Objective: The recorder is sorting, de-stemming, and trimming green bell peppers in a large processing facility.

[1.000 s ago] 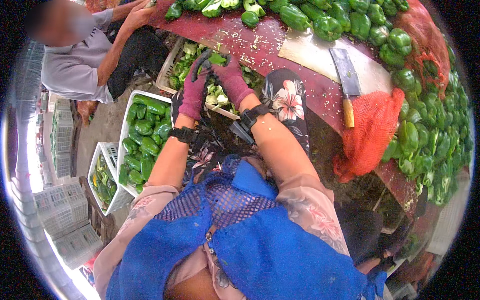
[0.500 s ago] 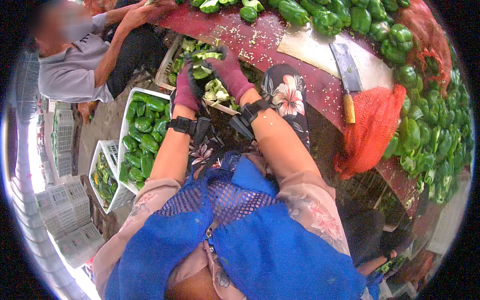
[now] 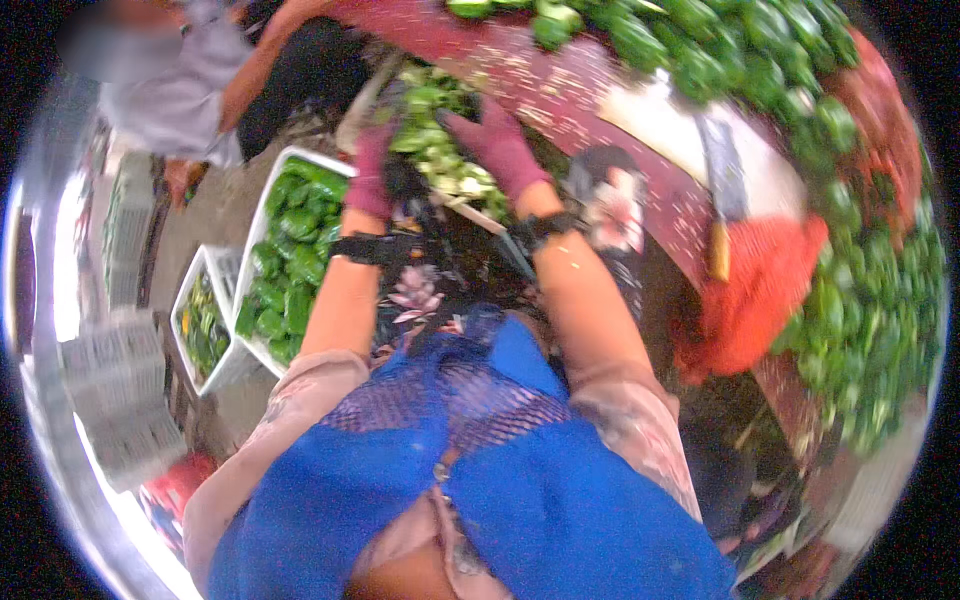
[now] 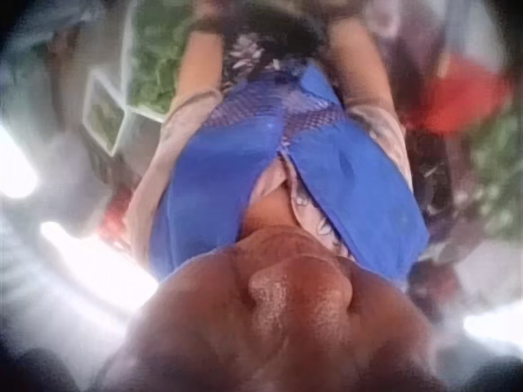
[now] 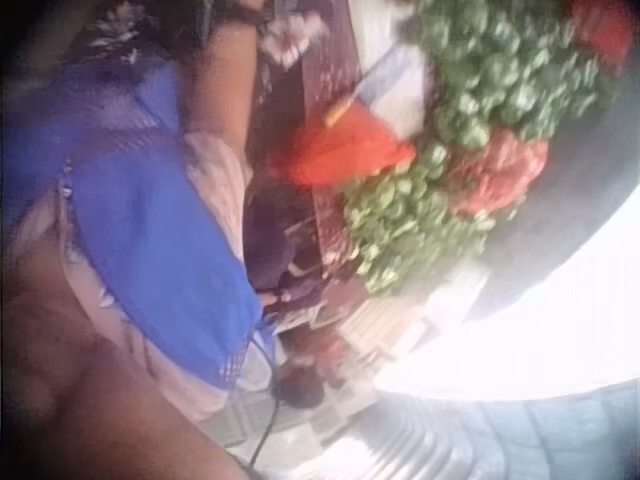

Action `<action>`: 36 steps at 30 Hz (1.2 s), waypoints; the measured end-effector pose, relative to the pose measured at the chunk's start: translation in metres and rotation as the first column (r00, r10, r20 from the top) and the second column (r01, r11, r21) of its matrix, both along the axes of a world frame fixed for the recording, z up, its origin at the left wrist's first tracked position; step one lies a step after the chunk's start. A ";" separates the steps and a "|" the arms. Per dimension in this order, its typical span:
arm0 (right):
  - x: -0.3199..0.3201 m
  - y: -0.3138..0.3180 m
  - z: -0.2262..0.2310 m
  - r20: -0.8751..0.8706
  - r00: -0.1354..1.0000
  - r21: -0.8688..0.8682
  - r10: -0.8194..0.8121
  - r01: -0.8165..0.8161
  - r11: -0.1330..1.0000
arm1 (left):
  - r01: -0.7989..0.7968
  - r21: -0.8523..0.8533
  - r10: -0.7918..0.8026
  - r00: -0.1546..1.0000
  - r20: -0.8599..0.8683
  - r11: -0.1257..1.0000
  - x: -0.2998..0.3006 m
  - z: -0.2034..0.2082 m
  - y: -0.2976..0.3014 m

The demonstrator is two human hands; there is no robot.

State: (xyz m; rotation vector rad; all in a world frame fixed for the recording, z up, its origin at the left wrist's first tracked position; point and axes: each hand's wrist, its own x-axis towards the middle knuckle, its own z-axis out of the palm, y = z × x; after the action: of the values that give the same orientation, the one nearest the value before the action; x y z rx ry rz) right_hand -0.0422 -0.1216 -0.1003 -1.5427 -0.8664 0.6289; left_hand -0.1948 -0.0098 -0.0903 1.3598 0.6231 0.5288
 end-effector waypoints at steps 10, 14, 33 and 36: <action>0.009 -0.006 -0.002 0.190 0.956 -0.190 -0.225 0.261 0.946 | -0.029 0.891 0.420 0.889 -0.185 0.452 -0.048 0.033 0.015; 0.013 0.002 -0.017 -0.166 0.970 -0.025 -0.177 0.175 0.984 | -0.439 0.399 0.532 0.832 -0.158 0.805 -0.118 0.001 0.047; 0.016 -0.005 -0.028 -0.333 0.921 -0.110 -0.203 0.176 0.978 | 0.132 0.958 0.896 0.340 -0.286 0.256 -0.293 -0.034 0.098; 0.017 -0.002 -0.036 -0.263 0.944 -0.114 -0.198 0.173 0.978 | 0.202 0.591 0.563 0.182 -0.806 0.781 -0.293 -0.097 0.093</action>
State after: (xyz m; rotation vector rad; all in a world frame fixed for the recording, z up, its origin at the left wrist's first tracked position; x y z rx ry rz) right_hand -0.0256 -0.1239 -0.1366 -1.5513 -0.4828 0.7300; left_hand -0.4878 0.0831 -0.1870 2.2377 1.8962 -0.1182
